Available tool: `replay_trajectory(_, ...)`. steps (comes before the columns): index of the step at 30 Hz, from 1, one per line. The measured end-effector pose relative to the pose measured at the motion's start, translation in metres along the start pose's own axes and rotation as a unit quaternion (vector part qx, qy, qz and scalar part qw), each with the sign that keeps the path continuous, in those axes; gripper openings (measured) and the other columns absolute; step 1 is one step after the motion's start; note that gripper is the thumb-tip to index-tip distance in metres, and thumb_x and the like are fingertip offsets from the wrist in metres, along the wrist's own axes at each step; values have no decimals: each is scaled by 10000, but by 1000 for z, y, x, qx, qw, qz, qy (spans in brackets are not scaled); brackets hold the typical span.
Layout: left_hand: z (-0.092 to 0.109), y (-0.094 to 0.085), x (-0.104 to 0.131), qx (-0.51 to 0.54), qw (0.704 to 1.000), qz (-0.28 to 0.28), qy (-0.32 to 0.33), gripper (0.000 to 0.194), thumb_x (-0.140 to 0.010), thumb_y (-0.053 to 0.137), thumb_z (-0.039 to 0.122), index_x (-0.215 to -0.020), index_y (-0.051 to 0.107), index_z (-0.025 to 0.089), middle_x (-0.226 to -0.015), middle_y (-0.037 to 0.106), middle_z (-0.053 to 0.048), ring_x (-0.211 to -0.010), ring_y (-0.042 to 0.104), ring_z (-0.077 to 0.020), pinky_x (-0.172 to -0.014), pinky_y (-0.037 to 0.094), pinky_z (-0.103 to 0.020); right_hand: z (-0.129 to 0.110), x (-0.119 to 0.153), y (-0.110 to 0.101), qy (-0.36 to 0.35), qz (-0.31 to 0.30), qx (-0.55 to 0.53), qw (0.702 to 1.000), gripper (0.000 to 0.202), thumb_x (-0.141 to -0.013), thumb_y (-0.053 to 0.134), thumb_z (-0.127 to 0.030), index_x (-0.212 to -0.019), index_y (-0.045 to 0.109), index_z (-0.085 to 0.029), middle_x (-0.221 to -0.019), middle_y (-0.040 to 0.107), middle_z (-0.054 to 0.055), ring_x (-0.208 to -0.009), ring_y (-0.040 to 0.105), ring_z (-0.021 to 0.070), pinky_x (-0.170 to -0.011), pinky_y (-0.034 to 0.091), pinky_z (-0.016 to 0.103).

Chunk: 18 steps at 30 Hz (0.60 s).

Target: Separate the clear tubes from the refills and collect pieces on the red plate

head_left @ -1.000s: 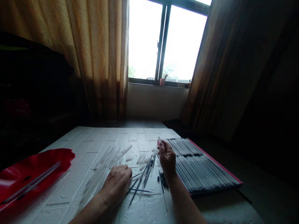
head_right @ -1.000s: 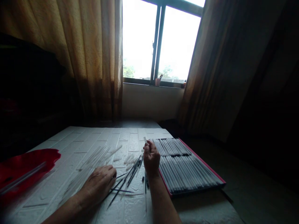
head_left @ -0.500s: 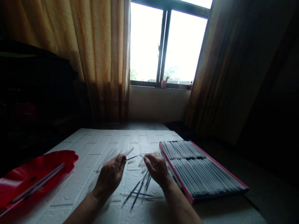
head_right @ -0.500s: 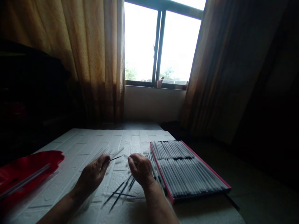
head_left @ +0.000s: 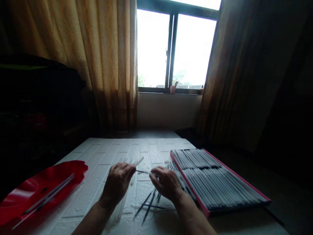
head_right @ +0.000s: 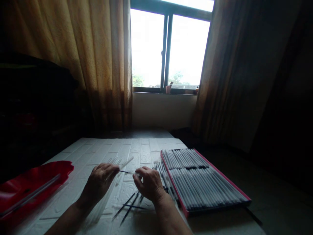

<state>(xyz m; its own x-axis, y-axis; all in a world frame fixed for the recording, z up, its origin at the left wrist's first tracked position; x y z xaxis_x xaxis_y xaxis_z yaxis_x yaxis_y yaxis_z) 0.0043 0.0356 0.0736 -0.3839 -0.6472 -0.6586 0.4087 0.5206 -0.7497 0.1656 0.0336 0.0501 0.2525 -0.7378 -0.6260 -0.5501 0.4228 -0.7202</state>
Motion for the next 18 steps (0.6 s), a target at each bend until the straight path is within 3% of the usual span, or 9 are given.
replay_trajectory(6, 7, 12, 3, 52, 994, -89, 43, 232, -941, 442, 198, -763, 591, 211, -782, 639, -27, -808, 586, -197, -712, 465, -284, -8, 3, 14, -25, -50, 28, 998, 190, -871, 522, -281, -776, 678, -228, -714, 685, -4, -621, 654, 144, -561, 381, 219)
replay_trajectory(9, 13, 11, 5, 91, 992, -79, 29, 237, -950, 399, 184, -830, 600, 211, -805, 647, -39, -816, 595, -196, -744, 477, -300, -11, 4, 17, -32, -42, -5, 999, 170, -881, 513, -275, -913, 676, -239, -780, 702, 8, -677, 673, 160, -593, 415, 226)
replay_trajectory(12, 25, 12, 8, 186, 979, -77, 32, 220, -928, 421, 162, -1041, 598, 227, -995, 673, -54, -955, 613, -189, -849, 493, -310, -14, 5, 21, -47, -34, -35, 998, 237, -892, 487, -235, -1076, 632, -273, -860, 709, 11, -744, 684, 171, -627, 445, 232)
replay_trajectory(14, 32, 15, 9, 231, 967, -96, 39, 303, -901, 473, 179, -1186, 551, 248, -1248, 597, -64, -1144, 551, -192, -982, 448, -332, -14, 4, 25, -56, -33, -40, 997, 242, -895, 466, -215, -1061, 631, -275, -854, 707, 11, -739, 685, 173, -618, 455, 234)
replay_trajectory(18, 14, 15, 2, 263, 960, -93, -28, 423, -895, 501, 317, -1309, 483, 233, -1408, 479, -105, -1301, 421, -246, -1064, 377, -433, -4, 3, 25, -52, -8, -49, 997, 224, -921, 432, -272, -972, 647, -237, -829, 705, 38, -709, 685, 179, -621, 480, 248)
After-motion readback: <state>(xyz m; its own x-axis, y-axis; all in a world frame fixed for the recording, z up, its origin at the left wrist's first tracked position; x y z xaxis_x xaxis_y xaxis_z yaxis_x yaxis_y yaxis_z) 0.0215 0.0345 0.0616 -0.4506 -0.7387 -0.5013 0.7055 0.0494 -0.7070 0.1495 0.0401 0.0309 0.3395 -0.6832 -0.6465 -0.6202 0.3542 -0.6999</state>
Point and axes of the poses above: each hand's wrist, its own x-axis away from the middle knuckle, its own y-axis out of the palm, z = x × y, the point moved 8 cm from there along -x, towards the middle knuckle
